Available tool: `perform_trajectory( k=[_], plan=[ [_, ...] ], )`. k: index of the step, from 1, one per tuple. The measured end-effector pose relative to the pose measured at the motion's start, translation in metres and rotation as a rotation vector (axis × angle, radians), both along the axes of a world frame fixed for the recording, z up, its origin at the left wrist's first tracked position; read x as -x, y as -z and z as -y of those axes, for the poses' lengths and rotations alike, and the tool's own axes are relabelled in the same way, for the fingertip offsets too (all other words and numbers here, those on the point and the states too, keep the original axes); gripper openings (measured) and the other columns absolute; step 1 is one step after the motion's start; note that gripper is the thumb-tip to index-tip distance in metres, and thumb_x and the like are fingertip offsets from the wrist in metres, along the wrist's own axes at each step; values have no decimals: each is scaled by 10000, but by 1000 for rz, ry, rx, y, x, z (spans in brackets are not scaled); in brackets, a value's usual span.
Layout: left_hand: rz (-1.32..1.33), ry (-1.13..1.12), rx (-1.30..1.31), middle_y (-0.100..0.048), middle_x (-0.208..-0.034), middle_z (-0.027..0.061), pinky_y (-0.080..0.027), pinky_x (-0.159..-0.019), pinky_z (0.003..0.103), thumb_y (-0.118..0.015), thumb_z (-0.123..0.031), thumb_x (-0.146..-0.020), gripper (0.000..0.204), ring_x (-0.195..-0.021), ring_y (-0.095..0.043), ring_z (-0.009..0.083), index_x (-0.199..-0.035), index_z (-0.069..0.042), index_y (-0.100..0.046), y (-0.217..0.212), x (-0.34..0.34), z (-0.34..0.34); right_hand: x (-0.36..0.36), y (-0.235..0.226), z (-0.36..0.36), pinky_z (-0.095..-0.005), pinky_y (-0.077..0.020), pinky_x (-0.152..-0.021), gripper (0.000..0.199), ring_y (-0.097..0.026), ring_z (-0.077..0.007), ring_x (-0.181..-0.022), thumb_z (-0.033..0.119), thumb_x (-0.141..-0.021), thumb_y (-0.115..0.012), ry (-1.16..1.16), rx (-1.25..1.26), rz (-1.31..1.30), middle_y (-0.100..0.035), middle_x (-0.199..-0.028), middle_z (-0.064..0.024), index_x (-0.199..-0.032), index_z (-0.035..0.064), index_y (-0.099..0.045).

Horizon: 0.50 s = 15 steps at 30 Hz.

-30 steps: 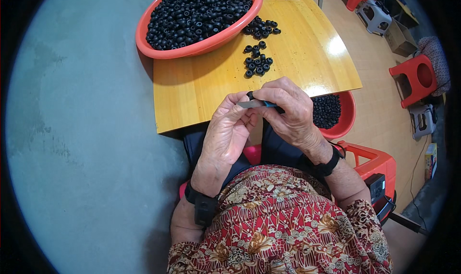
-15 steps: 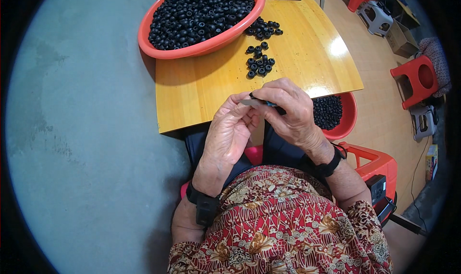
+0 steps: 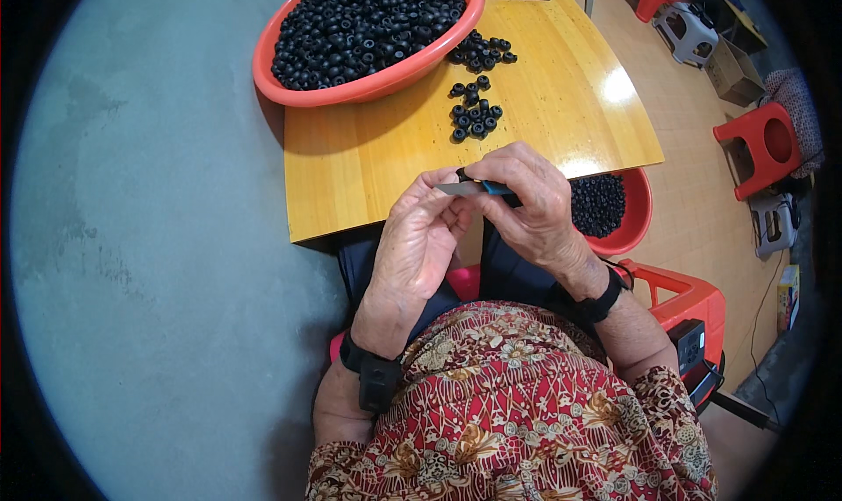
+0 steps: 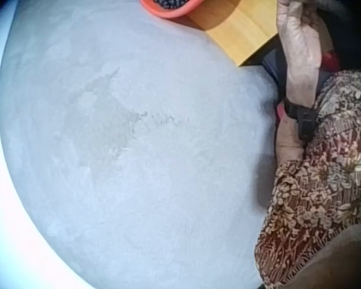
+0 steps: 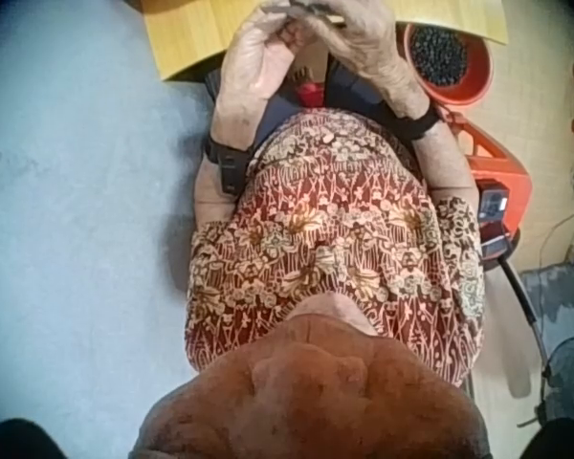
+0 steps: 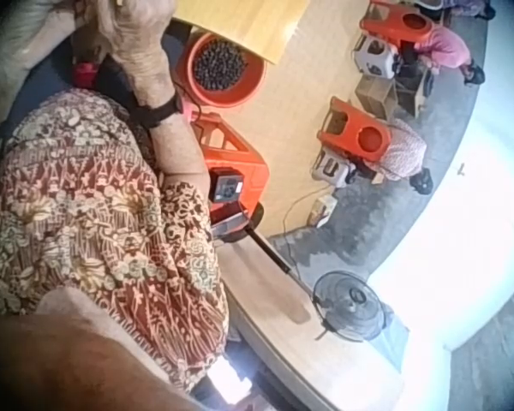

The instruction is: Trimming excess material from small black circular rubber or plastic parts using a small handheld blade.

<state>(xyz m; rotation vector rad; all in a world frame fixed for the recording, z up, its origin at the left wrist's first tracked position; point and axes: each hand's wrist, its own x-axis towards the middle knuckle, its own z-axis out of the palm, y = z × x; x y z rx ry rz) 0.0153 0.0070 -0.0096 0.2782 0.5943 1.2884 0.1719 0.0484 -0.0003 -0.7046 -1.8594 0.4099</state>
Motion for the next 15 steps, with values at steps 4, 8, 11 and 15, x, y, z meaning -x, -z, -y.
perform_trajectory(
  k=[4,8,11,15],
  plan=[
    [21,16,-3,-638,-978,55,-483,-827,248,-583,-59,-941,116,-881,-599,115,-1053,-31,-567,-3,0,-2,-1,0,0,-362,-491,-617,244,-607,-288,-730,20,-678,-739,10,5,22,-602,-800,-108,-889,43,-619],
    [23,32,-92,-615,-1046,41,-486,-877,275,-602,-81,-933,170,-964,-591,116,-1097,-56,-565,2,4,-1,3,1,-3,-358,-492,-625,219,-612,-287,-736,15,-701,-730,3,-27,-4,-606,-801,-110,-890,36,-619],
    [24,70,-44,-612,-1054,37,-487,-879,277,-598,-92,-940,166,-975,-586,115,-1100,-61,-568,2,6,-1,2,0,-3,-363,-493,-635,196,-616,-286,-733,23,-730,-729,-31,24,-9,-609,-795,-113,-899,34,-628],
    [-12,93,-76,-611,-1046,25,-487,-886,278,-608,-90,-934,154,-972,-586,113,-1080,-64,-568,-1,7,0,-1,-4,-3,-369,-502,-661,187,-623,-290,-742,52,-757,-727,-69,78,-22,-628,-815,-120,-922,26,-643]
  ],
)
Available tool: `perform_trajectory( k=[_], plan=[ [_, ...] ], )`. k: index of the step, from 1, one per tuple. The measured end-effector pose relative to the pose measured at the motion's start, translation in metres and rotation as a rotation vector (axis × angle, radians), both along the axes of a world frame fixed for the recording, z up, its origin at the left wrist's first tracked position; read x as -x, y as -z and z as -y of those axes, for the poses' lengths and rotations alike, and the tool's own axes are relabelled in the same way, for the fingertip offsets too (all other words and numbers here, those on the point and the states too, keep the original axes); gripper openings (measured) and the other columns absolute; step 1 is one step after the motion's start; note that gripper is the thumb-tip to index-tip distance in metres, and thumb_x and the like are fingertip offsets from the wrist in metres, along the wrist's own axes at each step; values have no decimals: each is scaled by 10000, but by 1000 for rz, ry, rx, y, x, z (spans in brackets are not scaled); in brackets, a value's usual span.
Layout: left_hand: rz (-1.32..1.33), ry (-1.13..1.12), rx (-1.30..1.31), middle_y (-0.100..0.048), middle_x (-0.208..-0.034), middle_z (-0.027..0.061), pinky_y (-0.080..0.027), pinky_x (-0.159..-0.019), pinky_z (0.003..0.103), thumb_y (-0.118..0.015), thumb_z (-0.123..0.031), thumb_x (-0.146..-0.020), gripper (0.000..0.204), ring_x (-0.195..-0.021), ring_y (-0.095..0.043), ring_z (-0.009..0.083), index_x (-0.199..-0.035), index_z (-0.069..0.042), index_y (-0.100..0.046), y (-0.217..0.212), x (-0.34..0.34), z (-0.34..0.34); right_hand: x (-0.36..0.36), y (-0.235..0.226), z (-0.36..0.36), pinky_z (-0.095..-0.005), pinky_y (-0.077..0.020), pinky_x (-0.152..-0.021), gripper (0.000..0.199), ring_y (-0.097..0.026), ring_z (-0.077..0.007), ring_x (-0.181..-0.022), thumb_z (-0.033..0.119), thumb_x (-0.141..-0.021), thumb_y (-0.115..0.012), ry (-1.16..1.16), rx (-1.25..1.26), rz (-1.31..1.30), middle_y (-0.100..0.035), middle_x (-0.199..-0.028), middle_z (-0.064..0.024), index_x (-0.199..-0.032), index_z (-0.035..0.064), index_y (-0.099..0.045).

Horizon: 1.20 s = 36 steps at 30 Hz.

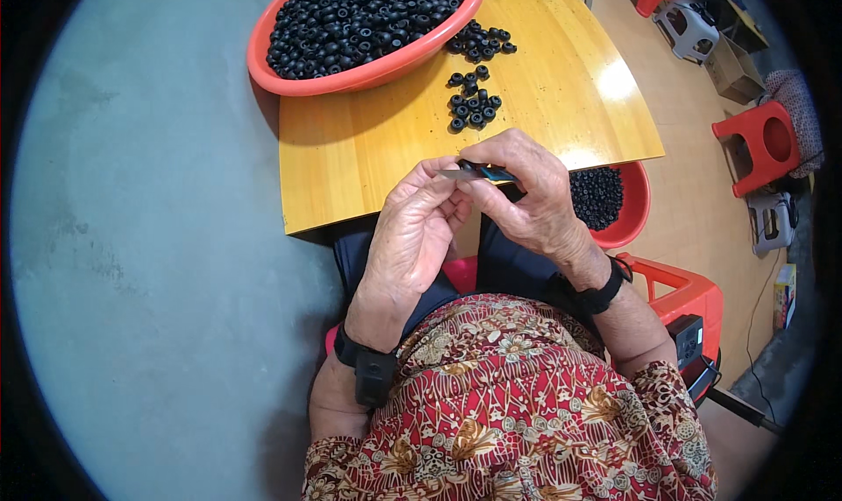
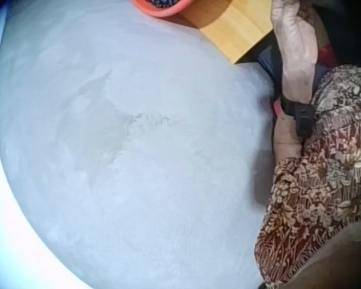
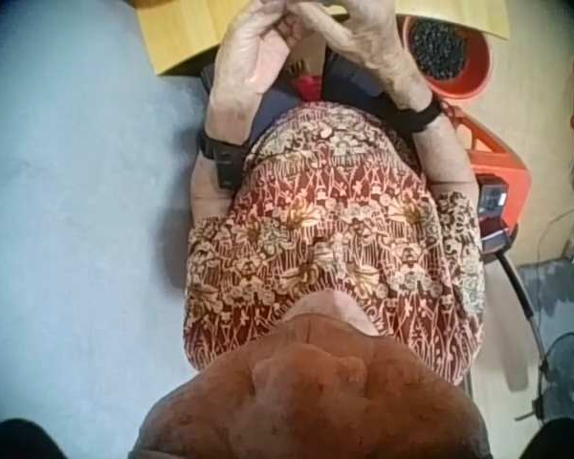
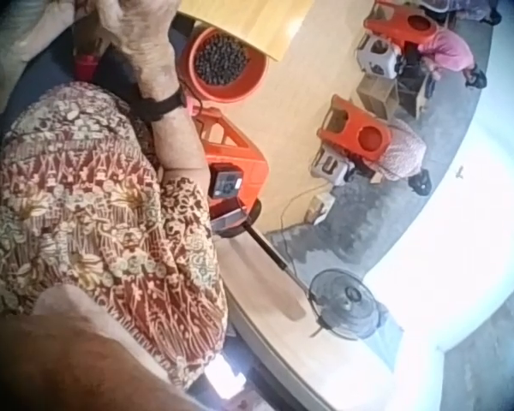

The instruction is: Trimming excess material from small black circular rubber or plastic parts using a small handheld blade.

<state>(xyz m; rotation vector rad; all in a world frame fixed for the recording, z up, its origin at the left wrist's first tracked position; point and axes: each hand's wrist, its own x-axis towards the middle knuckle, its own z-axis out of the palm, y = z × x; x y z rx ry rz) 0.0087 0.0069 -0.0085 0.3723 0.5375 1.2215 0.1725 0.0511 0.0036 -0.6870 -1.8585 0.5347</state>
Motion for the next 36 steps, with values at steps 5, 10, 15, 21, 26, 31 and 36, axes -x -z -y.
perform_trajectory(
  k=[5,10,15,21,26,31,36],
  plan=[
    [27,-41,25,-609,-1033,24,-486,-889,284,-619,-78,-921,158,-966,-588,115,-1069,-59,-565,-4,-1,0,-2,-1,0,-361,-509,-673,216,-631,-290,-758,54,-751,-729,-11,-26,22,-640,-834,-120,-950,22,-651],
    [84,-65,47,-607,-1035,34,-482,-892,288,-623,-72,-914,171,-968,-588,125,-1071,-44,-560,-5,-1,0,-2,2,0,-357,-515,-667,249,-637,-285,-766,47,-725,-747,20,-56,-6,-651,-851,-121,-957,21,-660],
    [30,-74,5,-633,-1010,33,-458,-859,264,-571,-118,-971,121,-932,-593,115,-1072,-56,-595,-12,-2,0,-2,2,3,-351,-518,-656,259,-648,-268,-774,43,-720,-757,58,-50,-1,-659,-855,-120,-963,26,-667],
    [25,-85,35,-651,-1005,36,-455,-865,262,-568,-128,-975,109,-935,-606,118,-1057,-64,-602,-13,-3,1,-2,3,2,-323,-510,-641,234,-648,-245,-758,59,-759,-751,24,43,-55,-658,-858,-113,-972,20,-664],
    [11,-74,33,-657,-999,39,-459,-857,263,-570,-143,-978,107,-926,-613,116,-1051,-69,-599,-14,-3,1,-1,0,6,-284,-494,-626,221,-637,-189,-743,45,-784,-735,-6,233,-132,-652,-854,-92,-992,19,-665],
    [33,-41,11,-660,-989,44,-463,-850,261,-582,-149,-972,122,-926,-617,120,-1067,-73,-588,-10,-7,-2,-4,-1,3,-274,-495,-634,217,-636,-171,-748,29,-784,-727,1,238,-128,-651,-850,-98,-990,9,-665],
    [-58,-99,4,-652,-1010,61,-468,-864,257,-614,-100,-937,147,-933,-615,130,-1075,-66,-578,-7,-6,1,2,8,1,-328,-503,-647,217,-631,-257,-736,-17,-737,-714,-1,64,-105,-627,-799,-118,-947,1,-660]
  ],
)
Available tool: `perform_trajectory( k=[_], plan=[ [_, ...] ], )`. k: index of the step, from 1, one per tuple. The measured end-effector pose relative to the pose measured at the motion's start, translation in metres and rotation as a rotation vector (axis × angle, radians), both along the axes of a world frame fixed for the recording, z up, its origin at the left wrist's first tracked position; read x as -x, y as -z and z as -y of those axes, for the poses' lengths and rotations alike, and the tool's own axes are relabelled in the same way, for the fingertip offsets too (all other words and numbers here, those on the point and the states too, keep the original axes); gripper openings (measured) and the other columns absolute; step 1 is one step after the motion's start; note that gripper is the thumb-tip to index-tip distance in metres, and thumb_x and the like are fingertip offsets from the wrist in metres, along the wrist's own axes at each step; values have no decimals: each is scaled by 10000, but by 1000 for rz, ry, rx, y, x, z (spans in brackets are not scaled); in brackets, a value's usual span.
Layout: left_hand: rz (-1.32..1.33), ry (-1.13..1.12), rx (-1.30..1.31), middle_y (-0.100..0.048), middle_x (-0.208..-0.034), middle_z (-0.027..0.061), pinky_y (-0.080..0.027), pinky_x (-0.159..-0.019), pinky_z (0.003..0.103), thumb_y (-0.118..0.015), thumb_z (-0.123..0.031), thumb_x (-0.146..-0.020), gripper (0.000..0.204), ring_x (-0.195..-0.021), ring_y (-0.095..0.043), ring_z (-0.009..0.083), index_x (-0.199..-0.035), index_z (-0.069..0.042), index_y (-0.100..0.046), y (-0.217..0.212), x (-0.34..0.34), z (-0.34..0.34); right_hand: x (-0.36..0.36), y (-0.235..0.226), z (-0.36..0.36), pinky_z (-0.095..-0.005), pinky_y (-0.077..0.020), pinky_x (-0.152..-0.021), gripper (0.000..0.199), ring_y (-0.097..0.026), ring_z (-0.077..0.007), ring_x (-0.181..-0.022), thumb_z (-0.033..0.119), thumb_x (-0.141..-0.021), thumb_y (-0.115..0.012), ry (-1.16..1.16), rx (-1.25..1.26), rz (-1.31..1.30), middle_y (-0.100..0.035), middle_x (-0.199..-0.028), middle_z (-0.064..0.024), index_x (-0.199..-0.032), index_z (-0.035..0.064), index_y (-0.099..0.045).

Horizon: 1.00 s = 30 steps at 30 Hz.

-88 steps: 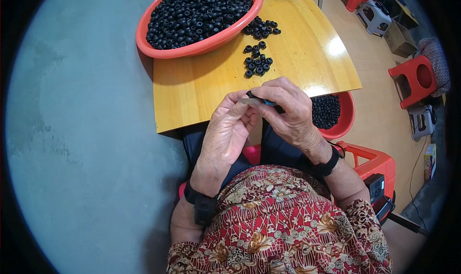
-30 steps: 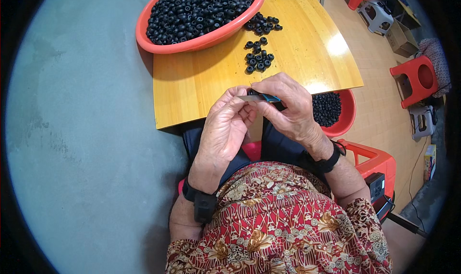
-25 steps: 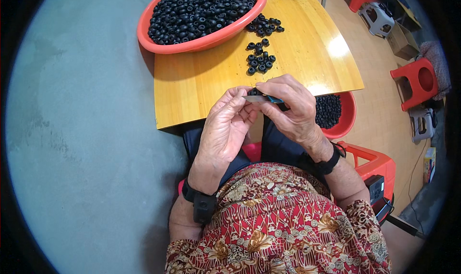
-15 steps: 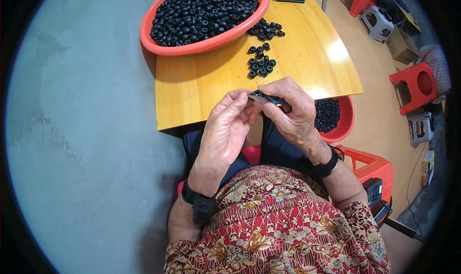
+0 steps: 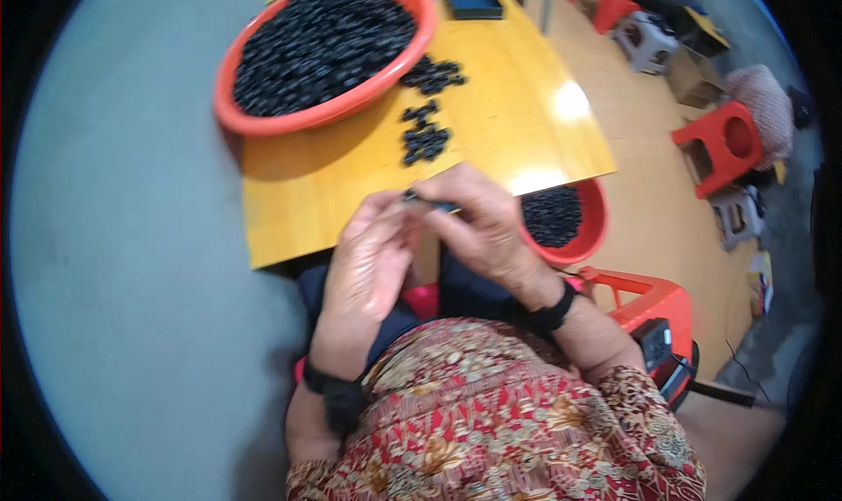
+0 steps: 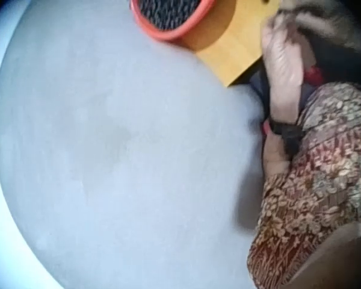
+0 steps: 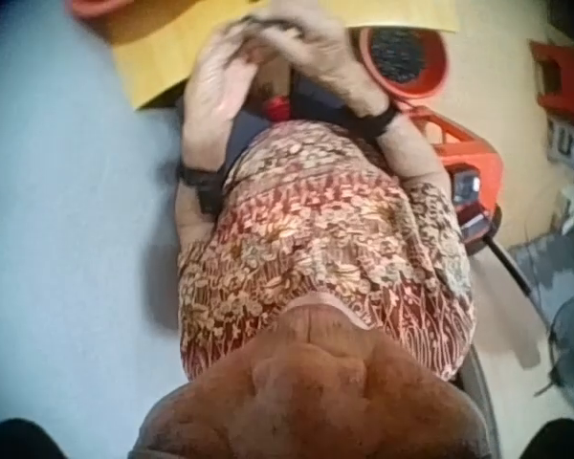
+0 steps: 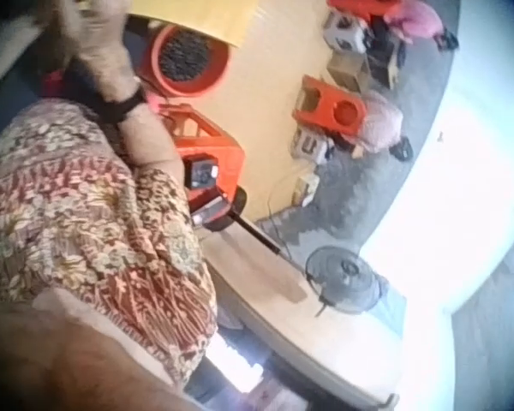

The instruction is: Trimming excess material from small black circular rubber or plastic parts using a small handheld blade.

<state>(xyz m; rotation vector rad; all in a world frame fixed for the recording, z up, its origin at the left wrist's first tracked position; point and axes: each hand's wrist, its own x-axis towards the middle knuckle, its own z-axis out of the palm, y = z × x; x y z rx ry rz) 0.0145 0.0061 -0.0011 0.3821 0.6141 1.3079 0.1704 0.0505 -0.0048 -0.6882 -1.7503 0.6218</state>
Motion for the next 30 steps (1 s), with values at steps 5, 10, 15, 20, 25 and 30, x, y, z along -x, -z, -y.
perform_trajectory(
  k=[5,10,15,20,25,30],
  plan=[
    [62,-2,-2,-646,-1020,78,-480,-872,281,-614,-76,-926,166,-934,-610,147,-1083,-38,-573,6,2,2,1,-1,3,-349,-496,-624,255,-611,-283,-718,8,-698,-743,39,-100,46,-608,-782,-107,-931,29,-640],
    [83,-35,18,-651,-1025,81,-466,-882,293,-607,-74,-929,159,-927,-618,153,-1084,-52,-578,6,-2,1,-1,-5,4,-350,-500,-619,258,-614,-277,-714,-3,-691,-738,80,-59,102,-603,-774,-101,-926,40,-640],
    [125,-34,23,-635,-1001,64,-493,-867,308,-630,-31,-889,158,-965,-607,165,-1039,-57,-590,4,-1,1,1,-6,1,-351,-498,-595,234,-621,-269,-690,-15,-685,-727,69,-82,70,-614,-760,-105,-900,37,-649],
    [131,-10,46,-644,-998,49,-490,-843,297,-632,-20,-886,151,-925,-610,149,-1024,-68,-592,9,-6,-2,-6,-4,3,-329,-487,-579,172,-620,-262,-656,1,-707,-733,79,-69,77,-627,-753,-102,-856,34,-652],
    [143,-9,-13,-649,-1014,52,-491,-843,286,-607,-76,-937,133,-920,-609,131,-1069,-72,-596,5,2,-2,-1,-4,3,-302,-470,-568,148,-622,-204,-664,-1,-762,-724,42,-27,52,-621,-761,-88,-892,24,-659],
    [96,15,34,-650,-1021,41,-492,-855,272,-594,-98,-952,207,-948,-617,127,-1157,-72,-578,-5,9,-3,-3,-4,2,-253,-458,-585,224,-593,-122,-698,8,-797,-722,68,141,2,-617,-812,-72,-1014,16,-666]
  ],
)
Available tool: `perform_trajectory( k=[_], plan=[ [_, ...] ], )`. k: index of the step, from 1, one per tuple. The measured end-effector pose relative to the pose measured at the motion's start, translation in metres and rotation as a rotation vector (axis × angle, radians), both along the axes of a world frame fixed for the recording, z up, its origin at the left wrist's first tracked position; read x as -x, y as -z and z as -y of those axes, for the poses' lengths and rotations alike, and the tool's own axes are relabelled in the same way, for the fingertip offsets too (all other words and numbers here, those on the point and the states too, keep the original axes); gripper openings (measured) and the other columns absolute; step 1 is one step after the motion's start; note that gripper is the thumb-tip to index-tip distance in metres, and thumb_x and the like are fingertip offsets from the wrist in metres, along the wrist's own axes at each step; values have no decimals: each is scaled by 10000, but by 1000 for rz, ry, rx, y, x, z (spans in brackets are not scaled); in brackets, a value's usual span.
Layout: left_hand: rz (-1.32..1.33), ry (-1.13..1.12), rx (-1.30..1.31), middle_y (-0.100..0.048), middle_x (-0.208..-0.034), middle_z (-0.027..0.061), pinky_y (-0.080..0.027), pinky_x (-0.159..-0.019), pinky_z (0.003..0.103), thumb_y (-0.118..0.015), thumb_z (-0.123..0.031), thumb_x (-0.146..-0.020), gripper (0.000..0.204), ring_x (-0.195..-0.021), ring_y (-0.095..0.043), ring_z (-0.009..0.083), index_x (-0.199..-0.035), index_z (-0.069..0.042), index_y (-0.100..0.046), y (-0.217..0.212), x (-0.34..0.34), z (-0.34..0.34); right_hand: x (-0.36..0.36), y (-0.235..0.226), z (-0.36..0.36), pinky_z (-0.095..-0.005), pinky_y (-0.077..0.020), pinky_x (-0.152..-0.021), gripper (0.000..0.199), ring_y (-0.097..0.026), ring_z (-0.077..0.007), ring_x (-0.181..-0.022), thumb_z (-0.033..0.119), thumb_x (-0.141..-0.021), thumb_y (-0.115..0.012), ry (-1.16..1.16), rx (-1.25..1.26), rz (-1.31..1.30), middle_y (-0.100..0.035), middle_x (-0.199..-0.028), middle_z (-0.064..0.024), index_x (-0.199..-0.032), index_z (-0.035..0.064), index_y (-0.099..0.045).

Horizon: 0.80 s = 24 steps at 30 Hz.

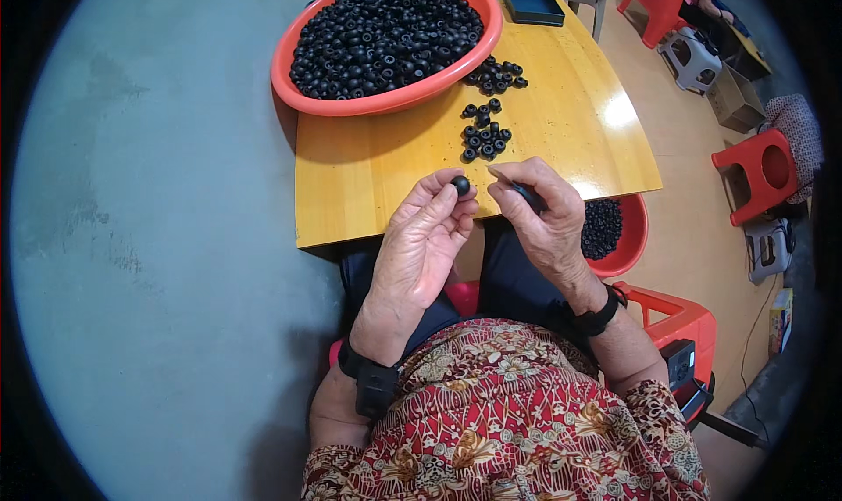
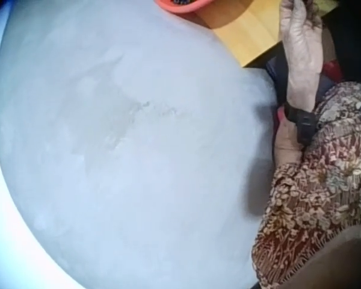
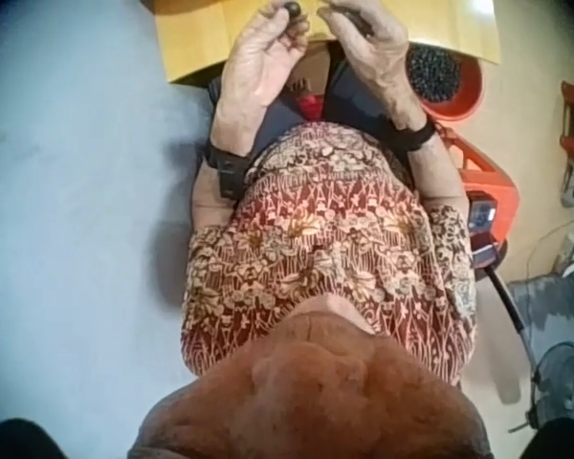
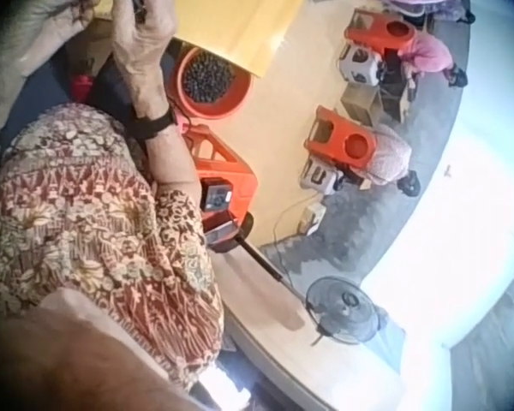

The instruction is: Trimming excess material from small black circular rubber or plastic parts using a small handheld blade.

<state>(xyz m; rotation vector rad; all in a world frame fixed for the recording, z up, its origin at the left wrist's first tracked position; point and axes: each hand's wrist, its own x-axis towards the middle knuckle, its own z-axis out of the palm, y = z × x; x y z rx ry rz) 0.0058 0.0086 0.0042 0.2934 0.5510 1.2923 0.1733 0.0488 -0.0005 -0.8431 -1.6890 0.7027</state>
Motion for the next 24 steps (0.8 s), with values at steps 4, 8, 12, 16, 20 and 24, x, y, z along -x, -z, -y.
perform_trajectory(
  k=[4,8,12,16,20,24],
  plan=[
    [-36,6,-34,-648,-1028,39,-490,-868,271,-590,-107,-956,196,-949,-615,122,-1148,-70,-574,1,-3,2,0,-9,1,-254,-482,-631,279,-612,-141,-741,22,-789,-729,-91,70,-75,-632,-834,-77,-1062,18,-672],
    [-118,-4,-109,-647,-1043,38,-476,-892,274,-596,-120,-955,181,-951,-609,112,-1125,-61,-579,5,-8,1,-2,-11,-2,-283,-512,-669,280,-645,-189,-785,34,-770,-741,-169,-30,28,-666,-897,-93,-1044,16,-687],
    [-90,16,-97,-650,-1045,38,-468,-902,274,-600,-114,-950,168,-943,-609,112,-1106,-55,-585,3,-10,0,-5,-6,-1,-313,-523,-679,259,-649,-218,-800,38,-758,-748,-119,-33,-14,-673,-903,-98,-1012,28,-701],
    [-107,-19,-107,-648,-1003,34,-482,-869,275,-623,-86,-924,169,-921,-612,116,-1087,-56,-588,7,-8,1,-1,-7,2,-323,-520,-663,275,-643,-241,-785,39,-719,-762,-26,-154,60,-658,-870,-96,-987,39,-697],
    [-119,-59,10,-640,-979,38,-500,-819,274,-643,-64,-902,194,-904,-612,120,-1088,-62,-588,6,-5,4,3,-6,1,-356,-508,-632,297,-625,-264,-748,41,-651,-766,8,-311,135,-617,-811,-87,-930,49,-664],
    [-129,-38,-46,-638,-1004,46,-501,-821,271,-638,-69,-908,178,-890,-617,124,-1077,-63,-586,10,-7,3,-2,-9,1,-347,-508,-652,270,-627,-264,-757,55,-682,-759,-3,-250,180,-609,-809,-91,-924,48,-640]
  ],
)
